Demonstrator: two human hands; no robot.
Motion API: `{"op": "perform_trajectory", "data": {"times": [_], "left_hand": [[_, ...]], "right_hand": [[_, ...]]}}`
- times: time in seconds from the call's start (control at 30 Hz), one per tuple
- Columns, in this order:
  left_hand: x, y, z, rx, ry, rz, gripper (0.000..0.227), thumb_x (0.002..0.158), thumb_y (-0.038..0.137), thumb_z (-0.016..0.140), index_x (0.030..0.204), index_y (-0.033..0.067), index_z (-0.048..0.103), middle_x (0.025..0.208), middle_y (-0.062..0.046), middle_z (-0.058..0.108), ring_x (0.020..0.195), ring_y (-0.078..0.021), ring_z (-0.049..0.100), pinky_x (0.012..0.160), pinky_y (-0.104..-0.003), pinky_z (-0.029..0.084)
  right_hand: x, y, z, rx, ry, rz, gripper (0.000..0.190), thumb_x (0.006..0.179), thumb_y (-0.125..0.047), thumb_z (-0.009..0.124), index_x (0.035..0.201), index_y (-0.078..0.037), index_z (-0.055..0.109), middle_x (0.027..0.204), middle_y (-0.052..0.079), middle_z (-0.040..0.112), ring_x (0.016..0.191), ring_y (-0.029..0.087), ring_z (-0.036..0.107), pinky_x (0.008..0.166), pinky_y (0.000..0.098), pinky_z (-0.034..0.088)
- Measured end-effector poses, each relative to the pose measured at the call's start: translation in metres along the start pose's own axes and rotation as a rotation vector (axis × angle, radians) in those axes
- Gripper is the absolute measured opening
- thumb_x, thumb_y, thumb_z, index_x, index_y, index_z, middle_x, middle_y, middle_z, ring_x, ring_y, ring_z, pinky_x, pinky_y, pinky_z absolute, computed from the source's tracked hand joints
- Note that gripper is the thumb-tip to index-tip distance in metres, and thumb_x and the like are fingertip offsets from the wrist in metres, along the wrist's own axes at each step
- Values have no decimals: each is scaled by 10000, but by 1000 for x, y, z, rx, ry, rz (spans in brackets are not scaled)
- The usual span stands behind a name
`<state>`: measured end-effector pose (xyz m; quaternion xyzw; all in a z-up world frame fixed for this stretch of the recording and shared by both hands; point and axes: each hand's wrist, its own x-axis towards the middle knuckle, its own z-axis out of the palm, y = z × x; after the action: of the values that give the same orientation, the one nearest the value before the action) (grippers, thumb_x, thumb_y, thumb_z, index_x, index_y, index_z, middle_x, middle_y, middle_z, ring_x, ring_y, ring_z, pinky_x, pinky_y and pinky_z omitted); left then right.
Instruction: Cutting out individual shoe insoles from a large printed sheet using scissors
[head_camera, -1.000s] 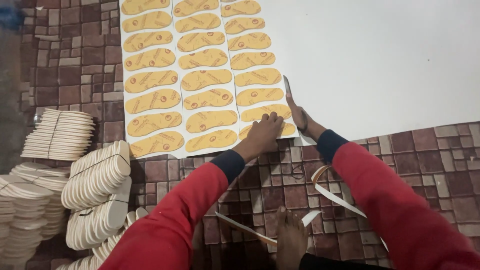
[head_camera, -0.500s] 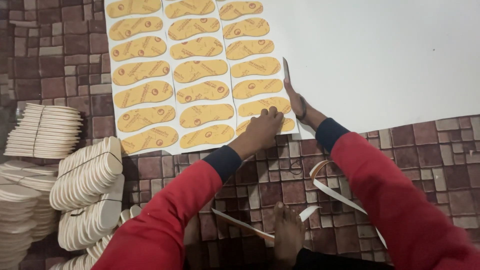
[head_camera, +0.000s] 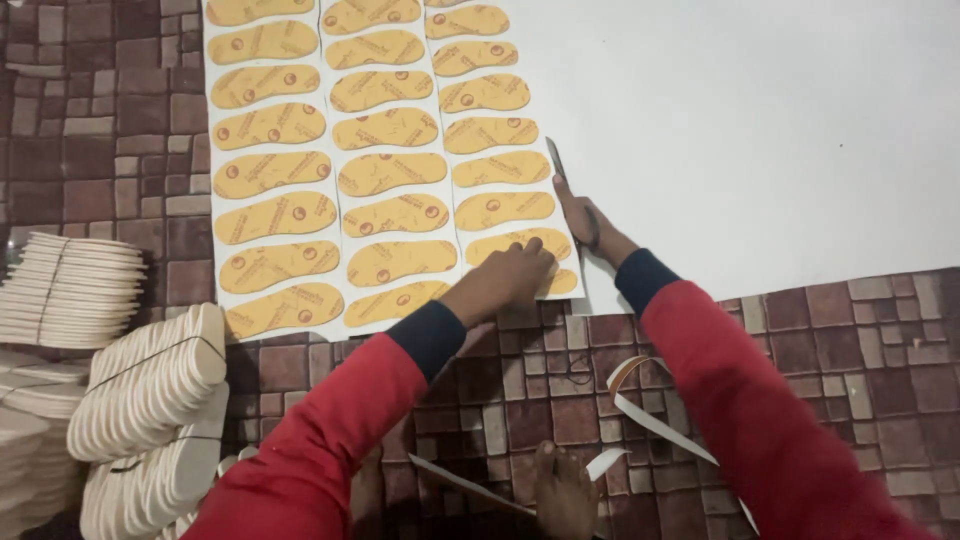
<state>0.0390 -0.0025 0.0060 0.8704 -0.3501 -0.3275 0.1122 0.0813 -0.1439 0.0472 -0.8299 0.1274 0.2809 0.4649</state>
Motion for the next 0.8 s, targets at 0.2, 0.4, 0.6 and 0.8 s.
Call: {"op": "perform_trajectory", "data": {"times": [0.2, 0.4, 0.6, 0.8], "left_hand": [[35, -1, 14, 92, -99, -23, 734, 687, 178, 833, 1372, 84, 585, 1353, -166, 457, 1225, -456, 569, 912, -659, 557], [14, 23, -29, 167, -247, 37, 609, 693, 204, 886, 1228, 40, 646, 1227, -187, 585, 1127, -450, 646, 920, -622, 556], [77, -87, -64, -137, 159, -274, 542, 800, 485, 729, 1191, 111, 751, 1186, -182, 702, 1157, -436, 660, 950, -662, 483], [75, -114, -42, -326, 864, -533, 584, 1067, 357, 318, 1587, 93, 349, 1664, -185, 275, 1564, -335, 221, 1289, -487, 104]], "right_hand": [[73, 64, -25, 220, -20, 111, 733, 948, -869, 366, 810, -168, 527, 619, -34, 462, 507, 112, 495, 433, 246, 442], [82, 33, -22, 195, 2, 143, 801, 888, -939, 305, 809, -165, 496, 640, -30, 459, 534, 109, 536, 453, 251, 470], [91, 53, -18, 185, -11, 75, 659, 1037, -720, 329, 704, -178, 499, 567, -19, 436, 476, 122, 488, 468, 258, 453], [89, 24, -22, 160, 9, 55, 697, 955, -828, 383, 775, -166, 508, 614, 4, 488, 542, 123, 536, 511, 287, 482]]}}
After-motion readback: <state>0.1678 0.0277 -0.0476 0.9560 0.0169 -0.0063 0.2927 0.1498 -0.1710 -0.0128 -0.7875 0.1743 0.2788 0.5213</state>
